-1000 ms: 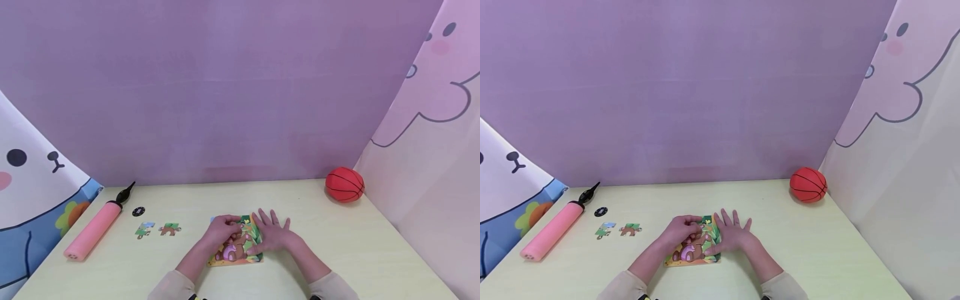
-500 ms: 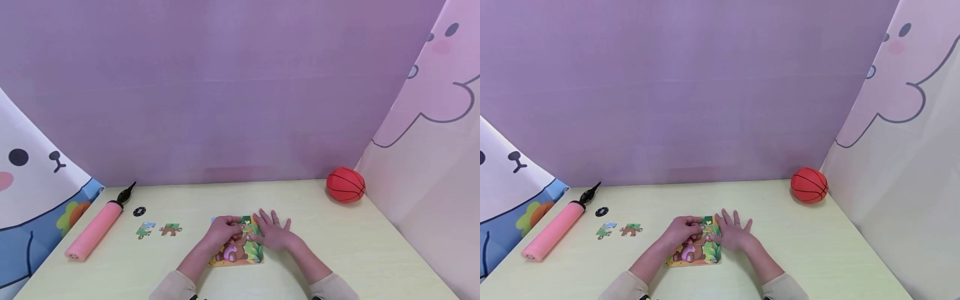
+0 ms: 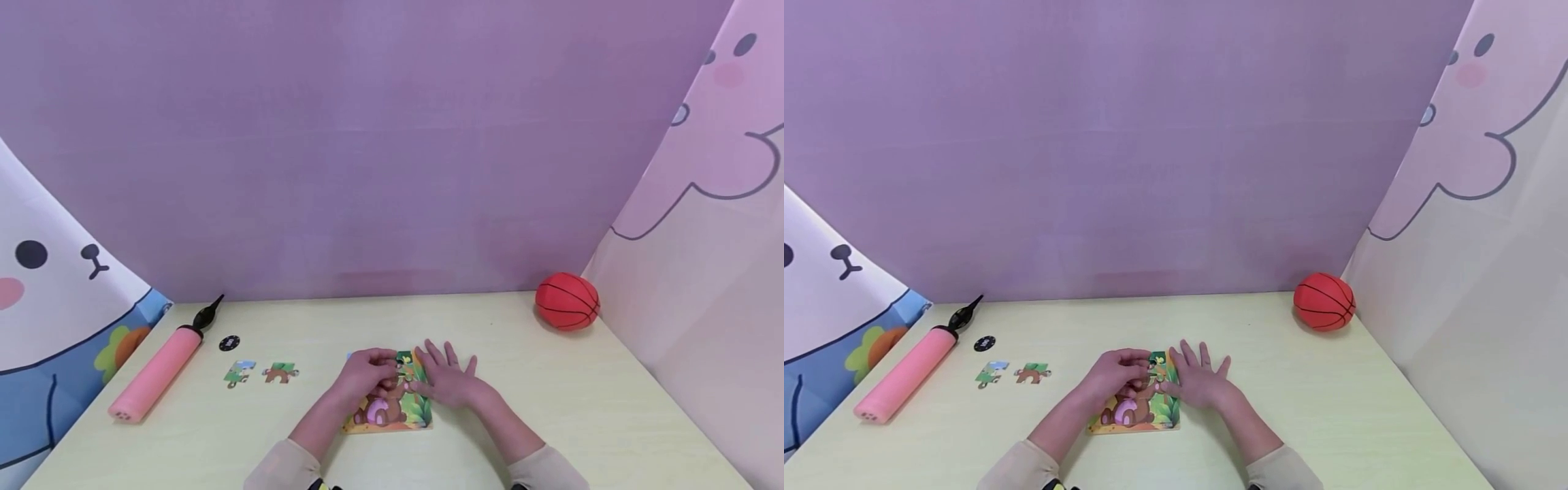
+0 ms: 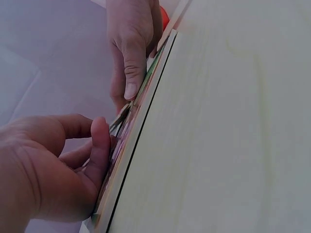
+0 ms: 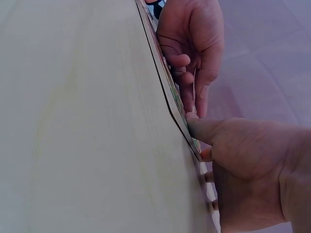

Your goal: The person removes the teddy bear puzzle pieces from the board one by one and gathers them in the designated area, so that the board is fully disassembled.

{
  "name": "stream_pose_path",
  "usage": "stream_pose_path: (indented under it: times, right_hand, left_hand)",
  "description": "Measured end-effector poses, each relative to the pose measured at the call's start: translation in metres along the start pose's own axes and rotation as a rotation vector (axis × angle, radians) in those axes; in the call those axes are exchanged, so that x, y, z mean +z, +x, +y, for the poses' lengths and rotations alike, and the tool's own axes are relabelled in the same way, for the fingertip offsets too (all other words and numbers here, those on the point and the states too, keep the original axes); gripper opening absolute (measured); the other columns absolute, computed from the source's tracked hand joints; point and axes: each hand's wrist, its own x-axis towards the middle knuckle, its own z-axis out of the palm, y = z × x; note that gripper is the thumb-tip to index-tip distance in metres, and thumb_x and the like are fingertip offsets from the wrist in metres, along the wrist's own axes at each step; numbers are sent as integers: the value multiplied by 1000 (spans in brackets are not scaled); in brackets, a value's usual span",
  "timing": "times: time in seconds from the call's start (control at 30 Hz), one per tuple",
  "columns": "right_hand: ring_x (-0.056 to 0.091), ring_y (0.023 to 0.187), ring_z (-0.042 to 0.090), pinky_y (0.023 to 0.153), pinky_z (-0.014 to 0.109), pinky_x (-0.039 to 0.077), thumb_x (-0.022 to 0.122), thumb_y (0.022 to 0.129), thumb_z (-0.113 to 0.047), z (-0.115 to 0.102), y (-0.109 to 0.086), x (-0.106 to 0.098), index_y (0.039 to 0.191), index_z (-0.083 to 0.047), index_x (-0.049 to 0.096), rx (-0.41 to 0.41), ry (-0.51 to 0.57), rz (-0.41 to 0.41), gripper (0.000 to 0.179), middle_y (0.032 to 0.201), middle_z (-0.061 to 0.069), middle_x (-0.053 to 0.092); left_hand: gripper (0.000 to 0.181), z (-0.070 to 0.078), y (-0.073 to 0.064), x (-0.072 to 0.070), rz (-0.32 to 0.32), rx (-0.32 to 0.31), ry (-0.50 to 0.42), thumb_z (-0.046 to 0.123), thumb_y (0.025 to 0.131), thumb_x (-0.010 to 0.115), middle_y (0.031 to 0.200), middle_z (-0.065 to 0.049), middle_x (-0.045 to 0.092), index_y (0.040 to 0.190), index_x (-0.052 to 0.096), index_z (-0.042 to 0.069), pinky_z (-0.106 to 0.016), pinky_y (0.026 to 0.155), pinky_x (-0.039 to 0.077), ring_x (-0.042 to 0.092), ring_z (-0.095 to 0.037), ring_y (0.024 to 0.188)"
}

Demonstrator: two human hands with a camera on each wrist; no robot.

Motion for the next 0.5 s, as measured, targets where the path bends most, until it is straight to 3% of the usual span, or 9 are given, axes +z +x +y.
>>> stream_pose_path:
  times: [0.13, 0.37, 0.5]
  right_hand:
    - [3, 149, 50, 102, 83, -2, 49, 100, -60, 0, -1, 0, 161, -12, 25, 3, -4, 1, 81, 168, 14, 12]
    - [4, 149, 50, 102, 84, -2, 49, 100, -59, 0, 0, 1, 161, -12, 25, -2, -12, 0, 80, 168, 14, 12]
    - [4, 149, 50, 102, 84, -1, 49, 100, -60, 1, 1, 2, 161, -12, 26, -2, -11, 3, 81, 168, 14, 12]
  left_hand:
    - [41, -1, 1, 1, 1, 27, 20, 2, 92, 67, 107, -14, 70, 131, 58, -7, -23, 53, 54, 63, -14, 67]
    - [34, -2, 3, 8, 62, 57, 37, 0, 91, 69, 97, -13, 72, 123, 59, -8, -20, 48, 50, 59, -11, 56]
    - [40, -1, 3, 11, 92, 60, 64, -2, 90, 69, 96, -13, 72, 128, 58, -7, -20, 46, 48, 57, -9, 53]
